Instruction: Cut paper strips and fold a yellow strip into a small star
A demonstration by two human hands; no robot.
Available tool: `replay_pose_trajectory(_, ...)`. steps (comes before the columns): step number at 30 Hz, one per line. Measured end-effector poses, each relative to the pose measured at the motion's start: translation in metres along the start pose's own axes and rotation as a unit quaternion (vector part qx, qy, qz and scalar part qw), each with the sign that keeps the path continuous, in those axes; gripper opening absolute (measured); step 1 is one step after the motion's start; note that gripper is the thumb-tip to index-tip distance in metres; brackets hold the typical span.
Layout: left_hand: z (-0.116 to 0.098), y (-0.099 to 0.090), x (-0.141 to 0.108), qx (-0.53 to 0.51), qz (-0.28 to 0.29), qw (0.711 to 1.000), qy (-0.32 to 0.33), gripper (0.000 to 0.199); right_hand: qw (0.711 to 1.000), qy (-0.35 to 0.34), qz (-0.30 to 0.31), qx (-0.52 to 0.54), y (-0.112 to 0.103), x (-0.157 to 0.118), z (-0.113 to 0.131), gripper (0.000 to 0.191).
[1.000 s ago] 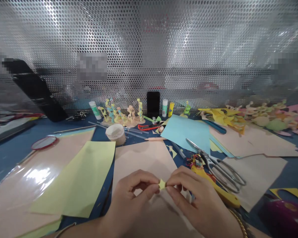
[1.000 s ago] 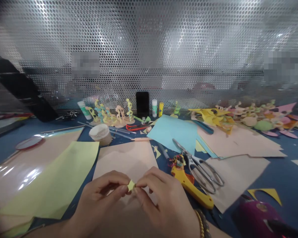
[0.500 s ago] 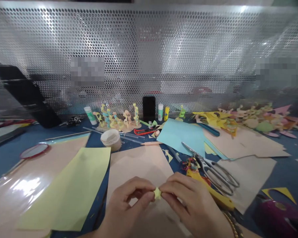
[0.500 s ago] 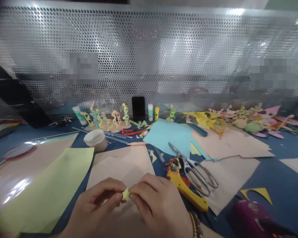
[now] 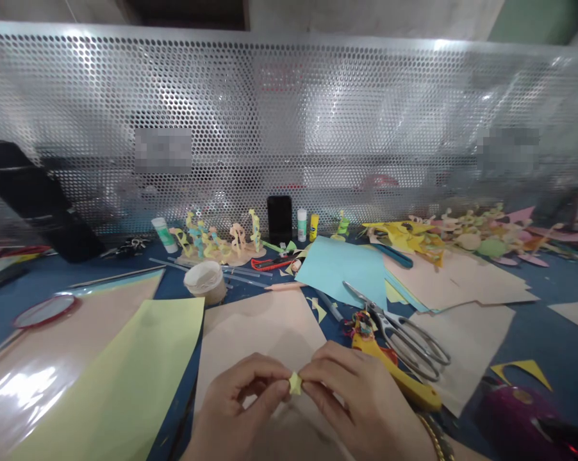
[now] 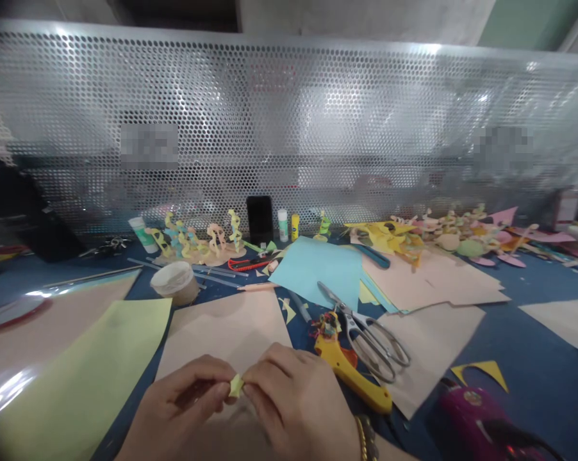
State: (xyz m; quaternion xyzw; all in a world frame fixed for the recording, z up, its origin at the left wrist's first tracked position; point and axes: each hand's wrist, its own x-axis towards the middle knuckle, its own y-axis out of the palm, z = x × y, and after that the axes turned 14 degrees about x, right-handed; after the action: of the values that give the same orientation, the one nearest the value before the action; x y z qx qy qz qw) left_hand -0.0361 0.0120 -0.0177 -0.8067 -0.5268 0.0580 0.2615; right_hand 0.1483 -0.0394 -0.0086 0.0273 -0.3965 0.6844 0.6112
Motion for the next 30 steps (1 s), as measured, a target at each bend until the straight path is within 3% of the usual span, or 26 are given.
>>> replay_pose_trajectory(10, -0.0001, 0.0003, 0.0013, 0.027, 0.004, 0.999, -0.017, 0.011, 0.999, 0.001, 0.008, -0.048, -0.0012, 0.0025, 0.0003, 0.022)
replay_pose_trajectory(26, 0.0006, 0.0002, -0.0007, 0.082, -0.004, 0.996, 0.025, 0.013, 0.997, -0.021, 0.021, -0.077, -0.0001, 0.0035, 0.0054, 0.026)
replay_pose_trajectory(30, 0.0018, 0.0003, -0.0013, 0.086, -0.006, 0.995, 0.044, 0.015, 0.999, -0.008, 0.013, -0.037, 0.0009, 0.0020, 0.0055, 0.021)
